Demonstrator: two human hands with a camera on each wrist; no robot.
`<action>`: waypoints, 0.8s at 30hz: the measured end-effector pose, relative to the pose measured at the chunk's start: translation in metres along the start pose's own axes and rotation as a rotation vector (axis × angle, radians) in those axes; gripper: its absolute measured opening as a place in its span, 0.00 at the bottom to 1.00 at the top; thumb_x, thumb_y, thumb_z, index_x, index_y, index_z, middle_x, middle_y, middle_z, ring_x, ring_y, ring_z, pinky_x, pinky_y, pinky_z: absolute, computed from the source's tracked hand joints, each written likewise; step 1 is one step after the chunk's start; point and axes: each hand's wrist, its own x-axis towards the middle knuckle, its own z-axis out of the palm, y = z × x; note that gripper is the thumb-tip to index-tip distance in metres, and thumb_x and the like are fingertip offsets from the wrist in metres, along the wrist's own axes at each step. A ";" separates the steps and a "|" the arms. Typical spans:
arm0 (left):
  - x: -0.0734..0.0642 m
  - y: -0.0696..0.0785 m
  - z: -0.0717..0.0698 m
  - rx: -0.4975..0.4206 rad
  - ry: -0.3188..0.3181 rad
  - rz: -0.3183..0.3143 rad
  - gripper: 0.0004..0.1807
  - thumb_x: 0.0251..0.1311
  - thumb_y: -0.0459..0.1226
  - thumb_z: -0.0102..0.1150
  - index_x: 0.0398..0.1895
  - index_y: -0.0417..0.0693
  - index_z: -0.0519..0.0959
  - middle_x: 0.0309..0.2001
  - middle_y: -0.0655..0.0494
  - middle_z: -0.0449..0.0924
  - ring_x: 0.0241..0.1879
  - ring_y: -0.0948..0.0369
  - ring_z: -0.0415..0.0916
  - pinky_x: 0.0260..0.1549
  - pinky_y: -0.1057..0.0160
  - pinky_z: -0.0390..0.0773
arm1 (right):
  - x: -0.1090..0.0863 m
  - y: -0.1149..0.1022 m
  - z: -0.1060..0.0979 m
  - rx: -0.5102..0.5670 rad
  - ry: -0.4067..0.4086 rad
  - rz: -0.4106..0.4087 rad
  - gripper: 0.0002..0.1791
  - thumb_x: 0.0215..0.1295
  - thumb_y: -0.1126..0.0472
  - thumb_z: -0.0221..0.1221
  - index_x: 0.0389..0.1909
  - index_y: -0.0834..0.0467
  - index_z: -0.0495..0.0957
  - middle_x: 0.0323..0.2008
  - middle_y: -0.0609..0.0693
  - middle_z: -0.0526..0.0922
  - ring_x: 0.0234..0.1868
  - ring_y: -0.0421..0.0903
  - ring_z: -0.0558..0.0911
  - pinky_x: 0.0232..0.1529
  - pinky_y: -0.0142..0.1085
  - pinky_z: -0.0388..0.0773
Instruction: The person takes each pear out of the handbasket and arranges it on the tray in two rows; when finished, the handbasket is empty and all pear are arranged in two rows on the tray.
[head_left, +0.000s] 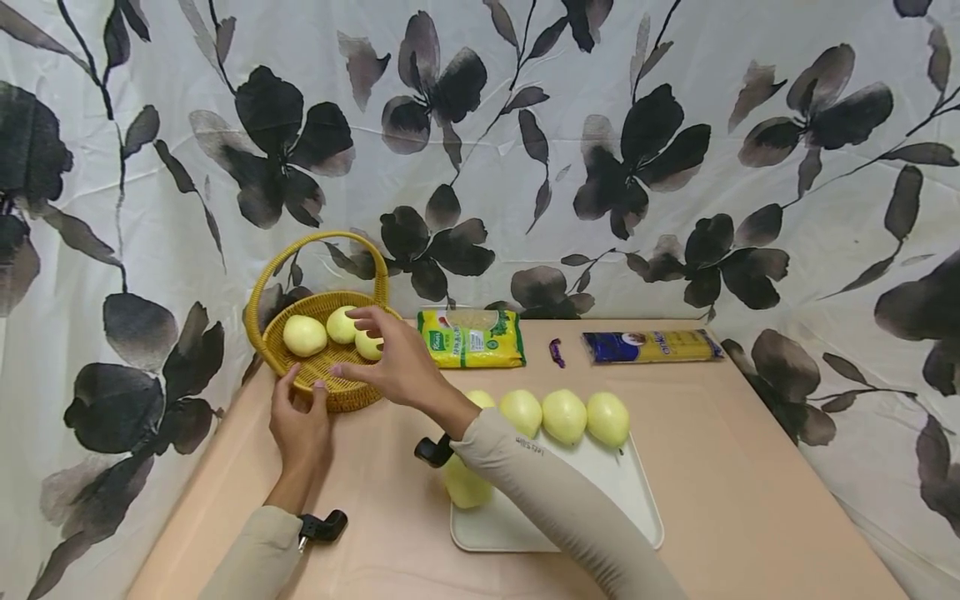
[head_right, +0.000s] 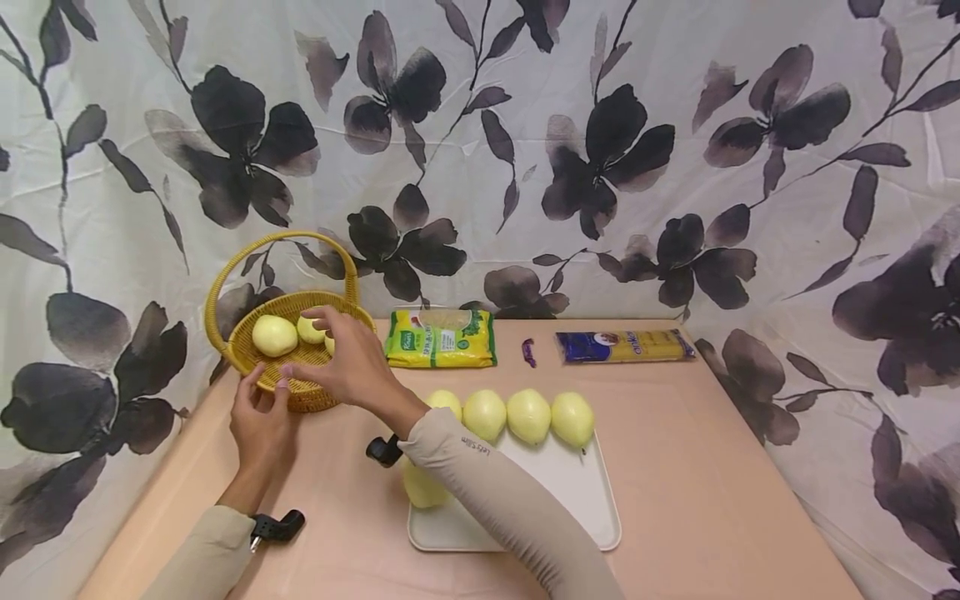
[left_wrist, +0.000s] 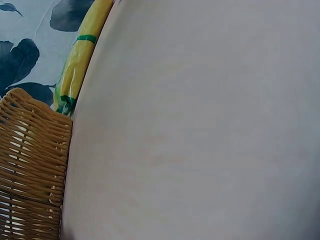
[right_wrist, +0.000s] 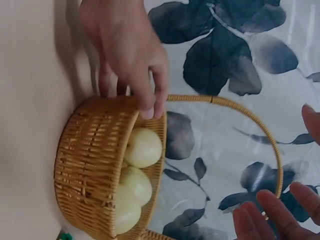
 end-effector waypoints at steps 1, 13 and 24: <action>0.000 0.000 0.000 0.004 0.005 0.001 0.31 0.78 0.47 0.56 0.80 0.53 0.66 0.81 0.54 0.63 0.82 0.52 0.59 0.78 0.44 0.68 | 0.006 0.002 0.002 -0.001 -0.011 0.001 0.39 0.60 0.47 0.78 0.71 0.48 0.74 0.68 0.49 0.82 0.65 0.51 0.84 0.64 0.39 0.82; 0.000 -0.001 0.000 -0.007 0.014 0.022 0.30 0.78 0.43 0.57 0.79 0.49 0.68 0.80 0.49 0.64 0.80 0.49 0.61 0.75 0.41 0.71 | 0.063 0.047 0.017 -0.036 -0.115 0.047 0.39 0.61 0.47 0.77 0.71 0.50 0.76 0.67 0.51 0.82 0.67 0.47 0.82 0.67 0.37 0.81; 0.000 -0.001 0.000 -0.034 0.018 0.011 0.30 0.77 0.43 0.58 0.79 0.49 0.68 0.80 0.49 0.64 0.80 0.49 0.62 0.75 0.42 0.72 | 0.088 0.092 0.032 -0.086 -0.173 0.118 0.35 0.64 0.56 0.76 0.71 0.54 0.76 0.70 0.52 0.81 0.73 0.51 0.77 0.74 0.44 0.76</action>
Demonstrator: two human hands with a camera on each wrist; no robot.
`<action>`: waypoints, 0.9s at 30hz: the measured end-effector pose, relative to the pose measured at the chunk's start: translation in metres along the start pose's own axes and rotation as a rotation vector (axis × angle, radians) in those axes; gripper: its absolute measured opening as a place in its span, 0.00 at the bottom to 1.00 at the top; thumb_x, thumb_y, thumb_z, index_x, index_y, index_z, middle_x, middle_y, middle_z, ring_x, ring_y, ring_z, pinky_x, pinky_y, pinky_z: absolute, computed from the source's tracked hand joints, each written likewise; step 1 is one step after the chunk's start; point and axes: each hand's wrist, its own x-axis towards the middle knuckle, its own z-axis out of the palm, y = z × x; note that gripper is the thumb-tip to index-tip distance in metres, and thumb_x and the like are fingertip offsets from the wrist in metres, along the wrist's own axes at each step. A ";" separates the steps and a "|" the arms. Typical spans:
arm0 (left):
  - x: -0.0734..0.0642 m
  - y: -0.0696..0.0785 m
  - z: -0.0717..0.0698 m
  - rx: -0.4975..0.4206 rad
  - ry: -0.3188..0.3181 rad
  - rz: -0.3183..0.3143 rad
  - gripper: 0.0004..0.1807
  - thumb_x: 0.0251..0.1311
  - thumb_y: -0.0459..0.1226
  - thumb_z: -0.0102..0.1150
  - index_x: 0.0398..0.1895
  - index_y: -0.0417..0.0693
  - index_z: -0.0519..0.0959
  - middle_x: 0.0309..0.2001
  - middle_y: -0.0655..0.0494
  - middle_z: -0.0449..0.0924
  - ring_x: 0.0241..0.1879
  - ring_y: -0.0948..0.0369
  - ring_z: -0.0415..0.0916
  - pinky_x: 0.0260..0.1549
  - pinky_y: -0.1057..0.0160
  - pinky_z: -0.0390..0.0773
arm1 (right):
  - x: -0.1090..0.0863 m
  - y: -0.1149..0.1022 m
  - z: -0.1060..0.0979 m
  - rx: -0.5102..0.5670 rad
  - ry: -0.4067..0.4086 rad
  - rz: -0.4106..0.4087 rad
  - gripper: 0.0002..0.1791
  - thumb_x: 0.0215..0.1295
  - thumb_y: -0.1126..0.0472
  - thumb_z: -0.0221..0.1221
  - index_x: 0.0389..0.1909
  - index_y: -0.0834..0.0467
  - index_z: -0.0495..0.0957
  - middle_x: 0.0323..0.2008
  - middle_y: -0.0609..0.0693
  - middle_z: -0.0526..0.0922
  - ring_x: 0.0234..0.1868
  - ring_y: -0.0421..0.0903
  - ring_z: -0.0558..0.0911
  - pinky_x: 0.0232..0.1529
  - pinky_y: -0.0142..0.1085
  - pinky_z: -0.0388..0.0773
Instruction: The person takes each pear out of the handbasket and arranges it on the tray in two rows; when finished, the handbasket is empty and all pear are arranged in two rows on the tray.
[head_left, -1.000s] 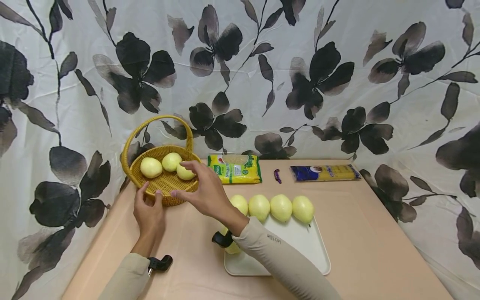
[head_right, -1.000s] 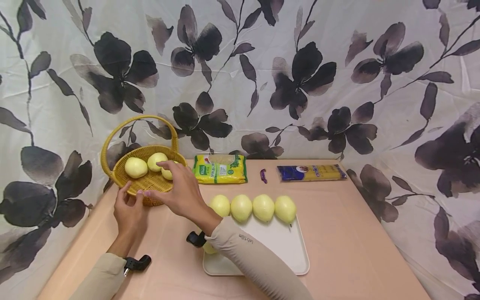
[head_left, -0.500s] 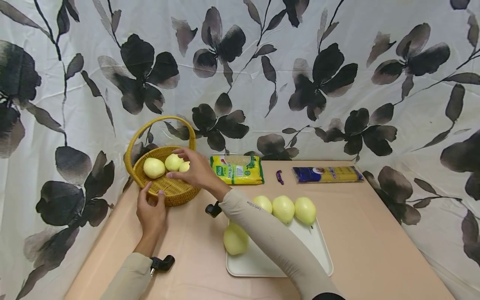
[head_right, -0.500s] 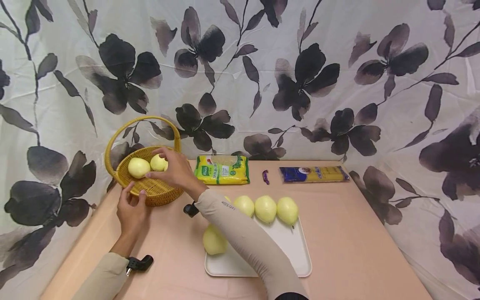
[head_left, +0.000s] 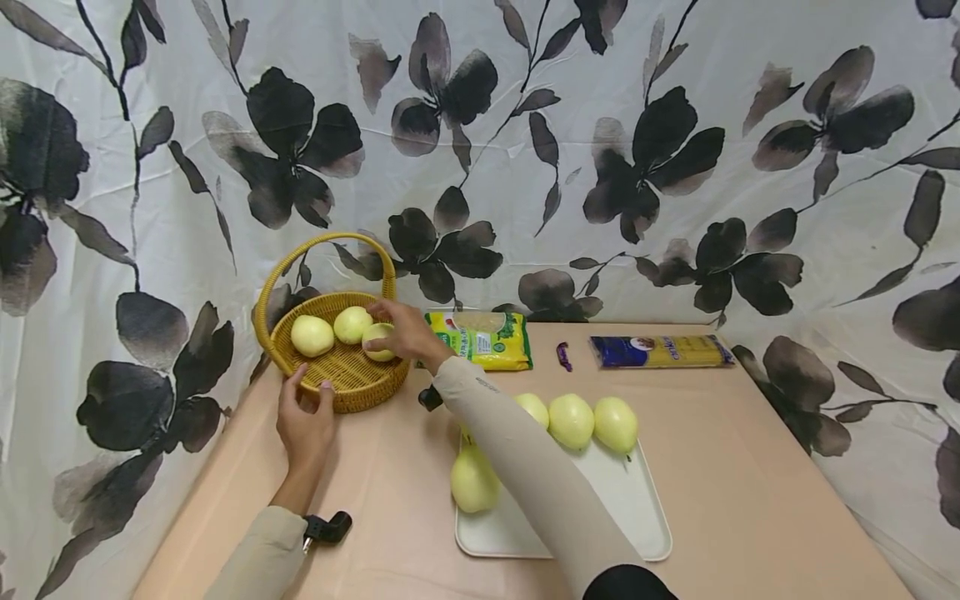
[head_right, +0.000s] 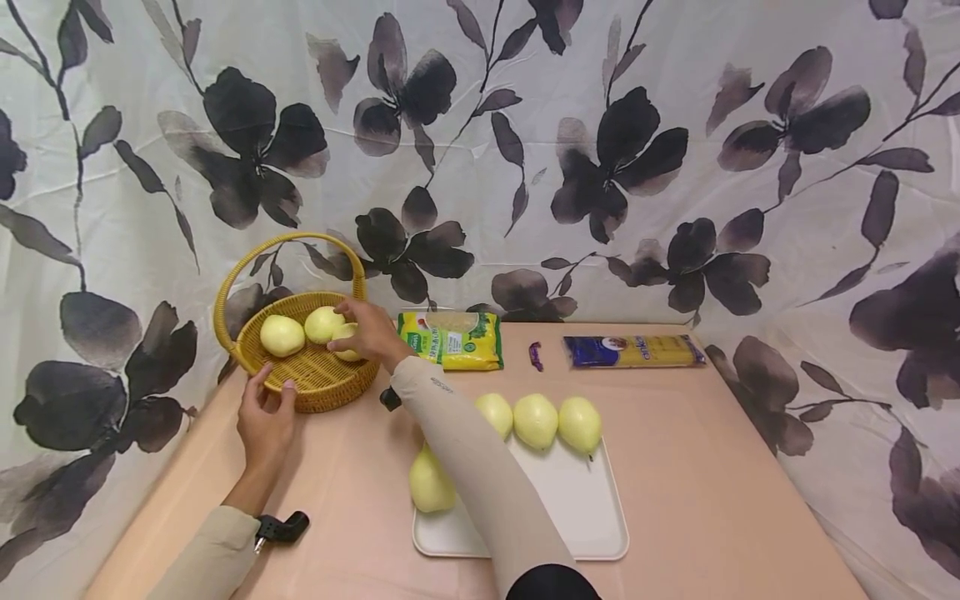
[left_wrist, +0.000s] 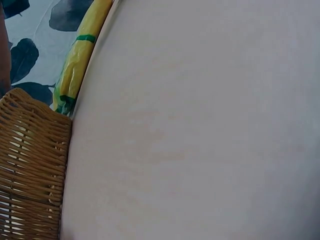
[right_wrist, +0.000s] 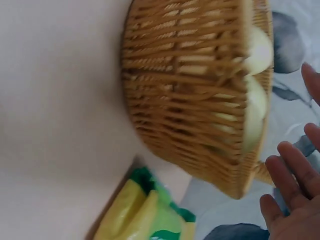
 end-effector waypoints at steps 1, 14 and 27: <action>0.000 0.000 0.000 -0.002 -0.003 0.001 0.30 0.77 0.43 0.58 0.79 0.49 0.68 0.80 0.49 0.64 0.80 0.49 0.62 0.75 0.42 0.71 | 0.001 0.002 0.001 -0.010 -0.004 0.009 0.35 0.64 0.56 0.76 0.71 0.54 0.76 0.70 0.52 0.81 0.73 0.51 0.77 0.75 0.44 0.75; 0.001 -0.002 0.003 0.023 -0.005 0.006 0.30 0.77 0.43 0.59 0.79 0.50 0.69 0.79 0.52 0.65 0.79 0.52 0.63 0.74 0.46 0.74 | 0.010 0.012 0.008 -0.274 -0.075 0.067 0.34 0.68 0.51 0.73 0.73 0.50 0.76 0.74 0.48 0.77 0.75 0.52 0.74 0.77 0.44 0.70; 0.002 -0.004 0.000 0.002 -0.002 0.015 0.29 0.77 0.42 0.59 0.78 0.50 0.69 0.80 0.50 0.64 0.80 0.49 0.62 0.75 0.43 0.72 | 0.014 0.013 0.023 -0.398 -0.106 0.075 0.31 0.65 0.45 0.74 0.66 0.48 0.79 0.66 0.46 0.83 0.70 0.47 0.77 0.74 0.42 0.71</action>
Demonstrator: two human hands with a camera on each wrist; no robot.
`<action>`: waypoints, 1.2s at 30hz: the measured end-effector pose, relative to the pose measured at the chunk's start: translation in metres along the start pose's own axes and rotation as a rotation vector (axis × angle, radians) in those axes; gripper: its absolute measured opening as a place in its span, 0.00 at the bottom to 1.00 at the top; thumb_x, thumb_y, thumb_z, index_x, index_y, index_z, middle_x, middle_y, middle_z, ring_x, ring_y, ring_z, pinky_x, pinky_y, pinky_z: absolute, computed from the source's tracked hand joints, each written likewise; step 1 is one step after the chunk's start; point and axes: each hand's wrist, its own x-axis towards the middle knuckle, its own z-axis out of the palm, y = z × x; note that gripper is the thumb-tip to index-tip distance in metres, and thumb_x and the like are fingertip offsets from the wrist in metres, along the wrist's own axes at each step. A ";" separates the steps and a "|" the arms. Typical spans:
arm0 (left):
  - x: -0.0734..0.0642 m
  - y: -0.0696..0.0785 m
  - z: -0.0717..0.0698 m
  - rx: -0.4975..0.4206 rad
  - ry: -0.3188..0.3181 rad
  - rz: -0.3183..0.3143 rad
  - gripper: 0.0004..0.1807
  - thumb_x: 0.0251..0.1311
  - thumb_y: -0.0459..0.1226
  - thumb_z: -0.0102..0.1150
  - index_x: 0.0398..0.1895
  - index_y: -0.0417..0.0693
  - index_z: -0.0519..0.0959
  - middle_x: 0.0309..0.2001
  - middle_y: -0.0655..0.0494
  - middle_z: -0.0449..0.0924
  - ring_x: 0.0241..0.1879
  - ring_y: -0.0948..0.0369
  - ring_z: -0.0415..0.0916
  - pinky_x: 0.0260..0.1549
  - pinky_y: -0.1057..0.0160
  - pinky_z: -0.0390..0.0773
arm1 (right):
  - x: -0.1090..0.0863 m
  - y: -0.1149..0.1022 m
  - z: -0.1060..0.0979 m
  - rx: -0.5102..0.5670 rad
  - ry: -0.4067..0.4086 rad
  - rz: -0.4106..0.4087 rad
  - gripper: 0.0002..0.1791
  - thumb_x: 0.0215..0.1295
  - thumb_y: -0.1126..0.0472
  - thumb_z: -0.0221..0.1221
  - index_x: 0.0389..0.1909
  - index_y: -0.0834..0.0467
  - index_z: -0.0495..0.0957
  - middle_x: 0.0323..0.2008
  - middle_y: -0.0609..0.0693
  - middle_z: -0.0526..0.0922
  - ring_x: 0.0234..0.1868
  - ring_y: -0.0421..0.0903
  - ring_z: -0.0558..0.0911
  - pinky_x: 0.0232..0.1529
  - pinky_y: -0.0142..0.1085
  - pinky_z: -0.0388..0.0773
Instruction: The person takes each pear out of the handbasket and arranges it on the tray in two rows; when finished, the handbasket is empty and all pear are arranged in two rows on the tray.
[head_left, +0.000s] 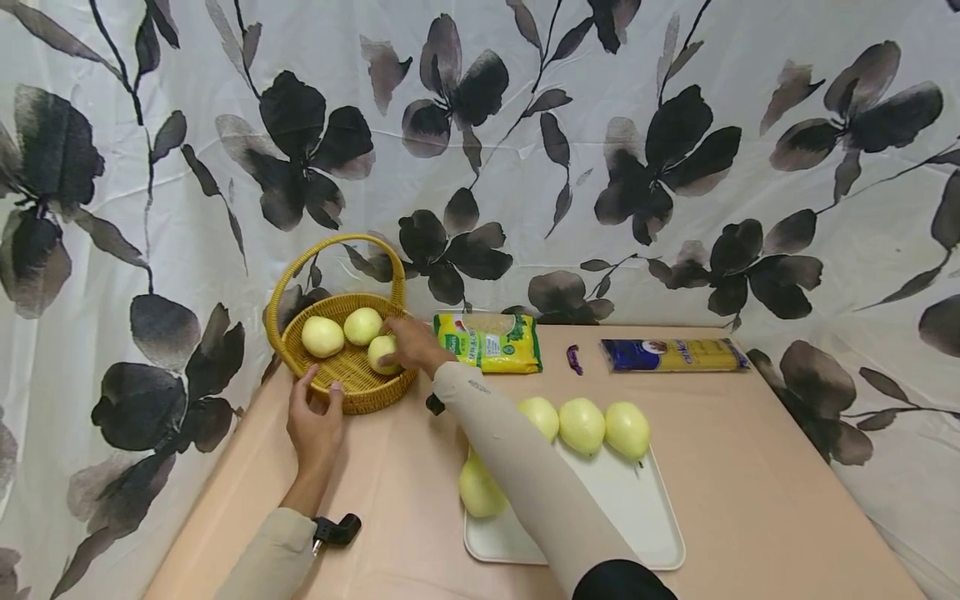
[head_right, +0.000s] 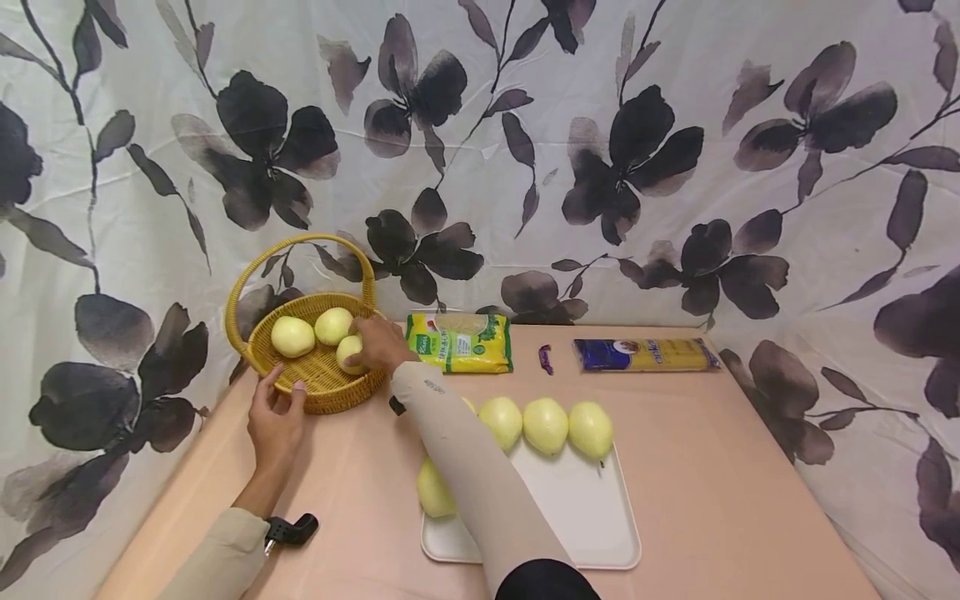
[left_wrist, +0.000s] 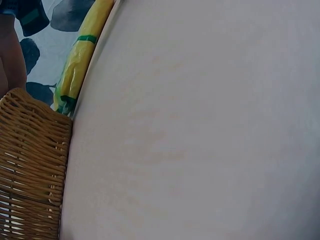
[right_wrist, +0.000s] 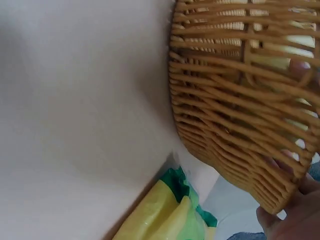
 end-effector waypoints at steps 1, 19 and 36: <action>0.000 0.000 0.000 -0.004 -0.001 0.006 0.29 0.77 0.42 0.60 0.78 0.49 0.69 0.80 0.49 0.64 0.80 0.49 0.62 0.74 0.41 0.72 | 0.000 0.000 0.002 -0.003 -0.010 0.001 0.31 0.65 0.45 0.73 0.67 0.47 0.78 0.66 0.46 0.83 0.69 0.47 0.78 0.75 0.42 0.70; -0.001 0.001 0.002 -0.004 0.010 0.008 0.29 0.77 0.41 0.59 0.78 0.48 0.69 0.79 0.48 0.66 0.79 0.47 0.64 0.73 0.39 0.73 | -0.011 -0.003 -0.013 0.162 0.053 -0.108 0.32 0.60 0.48 0.77 0.64 0.48 0.79 0.63 0.48 0.85 0.64 0.49 0.82 0.64 0.39 0.80; -0.003 0.003 0.002 0.007 -0.006 -0.009 0.29 0.78 0.44 0.58 0.79 0.50 0.68 0.79 0.48 0.65 0.79 0.46 0.63 0.73 0.39 0.73 | -0.049 -0.016 -0.043 0.326 0.108 -0.163 0.32 0.60 0.50 0.78 0.64 0.48 0.79 0.62 0.49 0.86 0.61 0.45 0.83 0.58 0.33 0.81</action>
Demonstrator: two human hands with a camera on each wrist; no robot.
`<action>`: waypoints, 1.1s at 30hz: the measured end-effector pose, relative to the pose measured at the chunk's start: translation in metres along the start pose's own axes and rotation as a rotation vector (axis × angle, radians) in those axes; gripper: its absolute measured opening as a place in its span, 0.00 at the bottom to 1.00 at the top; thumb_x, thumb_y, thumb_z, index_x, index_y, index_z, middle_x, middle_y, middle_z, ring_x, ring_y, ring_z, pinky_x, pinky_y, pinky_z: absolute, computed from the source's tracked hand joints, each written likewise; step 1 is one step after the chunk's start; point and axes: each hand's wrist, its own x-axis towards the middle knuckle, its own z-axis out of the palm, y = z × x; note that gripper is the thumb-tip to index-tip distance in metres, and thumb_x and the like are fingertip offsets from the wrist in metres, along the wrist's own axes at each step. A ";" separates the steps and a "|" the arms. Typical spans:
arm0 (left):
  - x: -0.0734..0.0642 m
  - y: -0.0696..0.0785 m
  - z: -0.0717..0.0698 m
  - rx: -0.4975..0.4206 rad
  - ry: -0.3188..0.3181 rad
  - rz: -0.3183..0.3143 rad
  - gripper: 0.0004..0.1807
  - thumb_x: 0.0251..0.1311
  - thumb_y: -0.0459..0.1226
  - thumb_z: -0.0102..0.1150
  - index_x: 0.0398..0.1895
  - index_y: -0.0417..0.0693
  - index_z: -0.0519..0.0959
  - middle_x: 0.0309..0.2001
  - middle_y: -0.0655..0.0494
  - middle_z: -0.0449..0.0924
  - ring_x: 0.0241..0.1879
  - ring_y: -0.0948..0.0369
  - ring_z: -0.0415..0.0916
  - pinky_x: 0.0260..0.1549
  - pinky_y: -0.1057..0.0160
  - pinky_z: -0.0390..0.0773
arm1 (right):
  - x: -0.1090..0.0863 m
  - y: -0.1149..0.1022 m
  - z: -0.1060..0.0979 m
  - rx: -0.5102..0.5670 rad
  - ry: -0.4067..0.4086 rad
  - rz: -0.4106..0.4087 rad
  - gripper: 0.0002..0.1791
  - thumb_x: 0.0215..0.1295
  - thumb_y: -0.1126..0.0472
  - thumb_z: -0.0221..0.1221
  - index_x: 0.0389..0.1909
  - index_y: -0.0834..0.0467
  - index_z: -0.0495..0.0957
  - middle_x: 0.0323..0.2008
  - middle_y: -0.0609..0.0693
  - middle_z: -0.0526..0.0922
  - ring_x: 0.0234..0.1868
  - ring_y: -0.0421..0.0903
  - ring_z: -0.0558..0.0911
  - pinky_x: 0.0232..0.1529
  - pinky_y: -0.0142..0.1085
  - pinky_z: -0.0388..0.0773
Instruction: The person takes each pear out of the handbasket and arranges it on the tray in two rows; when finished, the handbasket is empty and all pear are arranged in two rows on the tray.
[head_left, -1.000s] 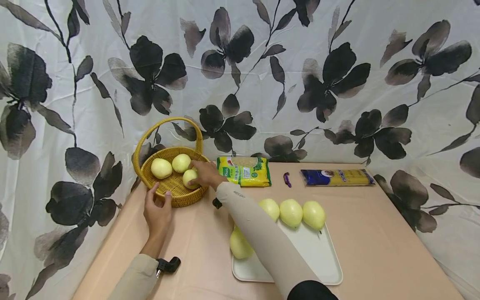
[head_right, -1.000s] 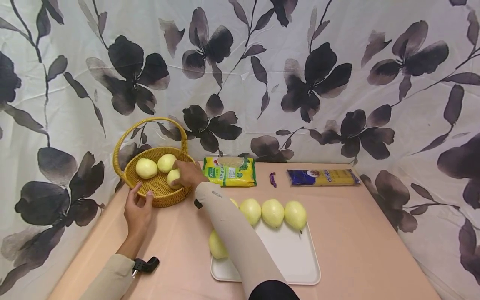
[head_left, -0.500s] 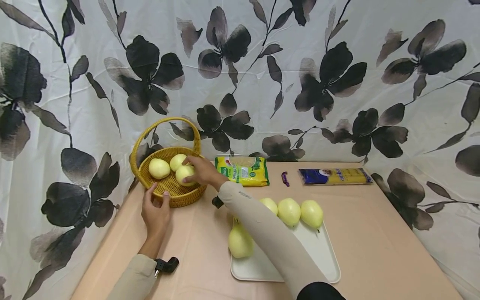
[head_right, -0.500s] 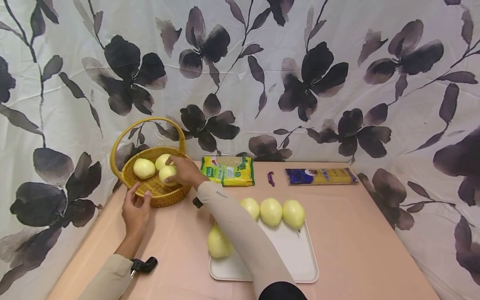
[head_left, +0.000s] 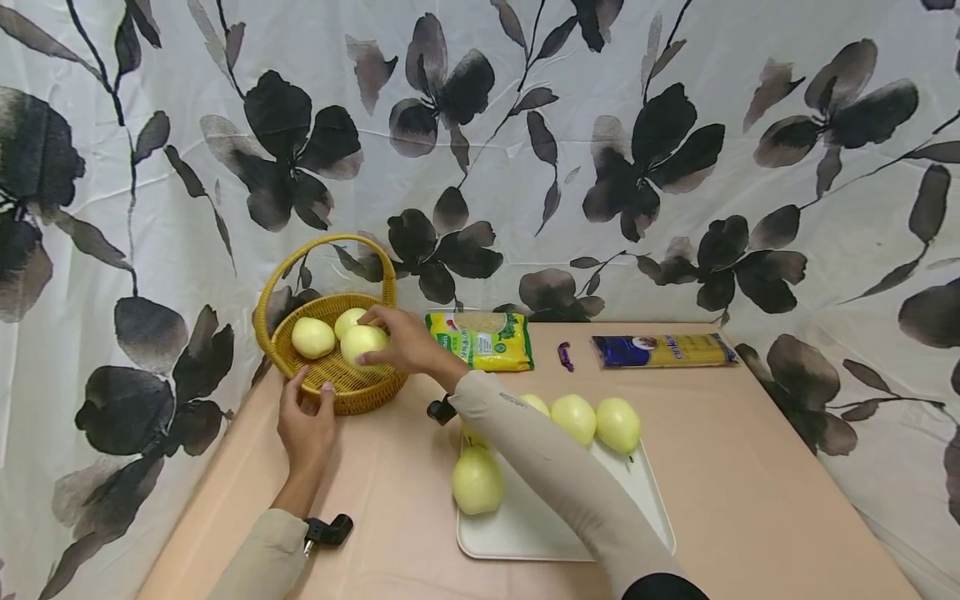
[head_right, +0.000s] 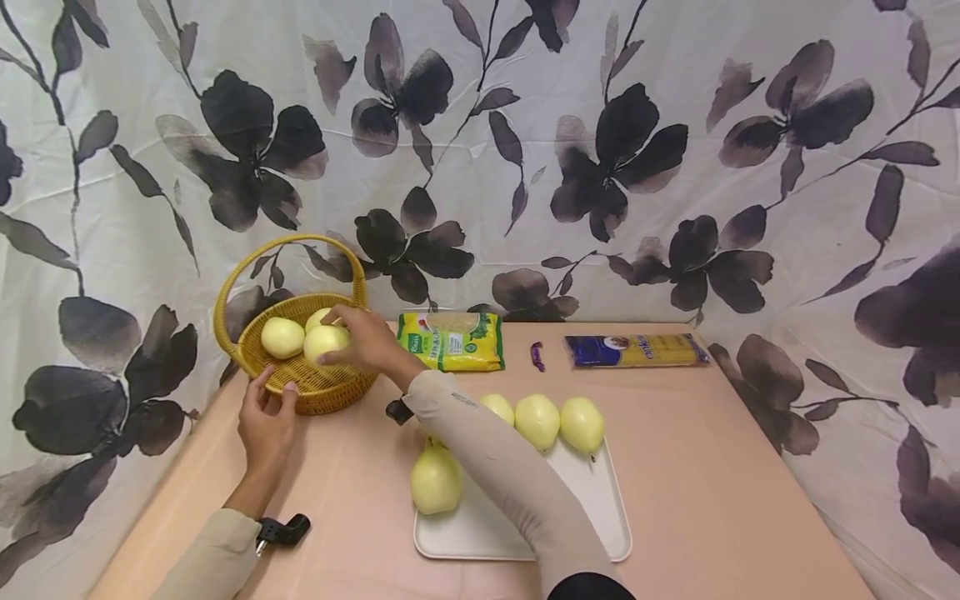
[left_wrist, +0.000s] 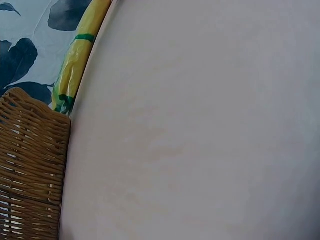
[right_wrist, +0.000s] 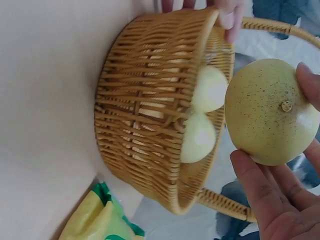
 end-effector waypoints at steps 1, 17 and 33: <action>0.000 0.000 0.000 0.003 0.000 0.003 0.29 0.78 0.43 0.58 0.79 0.50 0.68 0.80 0.48 0.65 0.79 0.46 0.63 0.73 0.39 0.73 | -0.003 -0.001 -0.002 0.014 0.002 -0.004 0.32 0.60 0.51 0.78 0.64 0.49 0.79 0.62 0.48 0.86 0.61 0.45 0.83 0.58 0.33 0.81; 0.001 0.001 0.001 -0.012 0.008 0.025 0.29 0.77 0.41 0.58 0.78 0.47 0.69 0.79 0.45 0.64 0.79 0.43 0.62 0.73 0.38 0.73 | -0.058 -0.008 -0.029 0.139 0.081 -0.064 0.33 0.60 0.52 0.79 0.65 0.49 0.78 0.62 0.46 0.84 0.57 0.46 0.84 0.53 0.35 0.86; -0.001 0.000 -0.001 0.017 0.004 0.011 0.29 0.78 0.45 0.57 0.79 0.51 0.68 0.80 0.49 0.64 0.80 0.47 0.61 0.73 0.38 0.72 | -0.126 -0.002 -0.048 0.256 0.200 0.019 0.35 0.57 0.59 0.80 0.65 0.50 0.78 0.66 0.48 0.80 0.62 0.53 0.83 0.48 0.42 0.92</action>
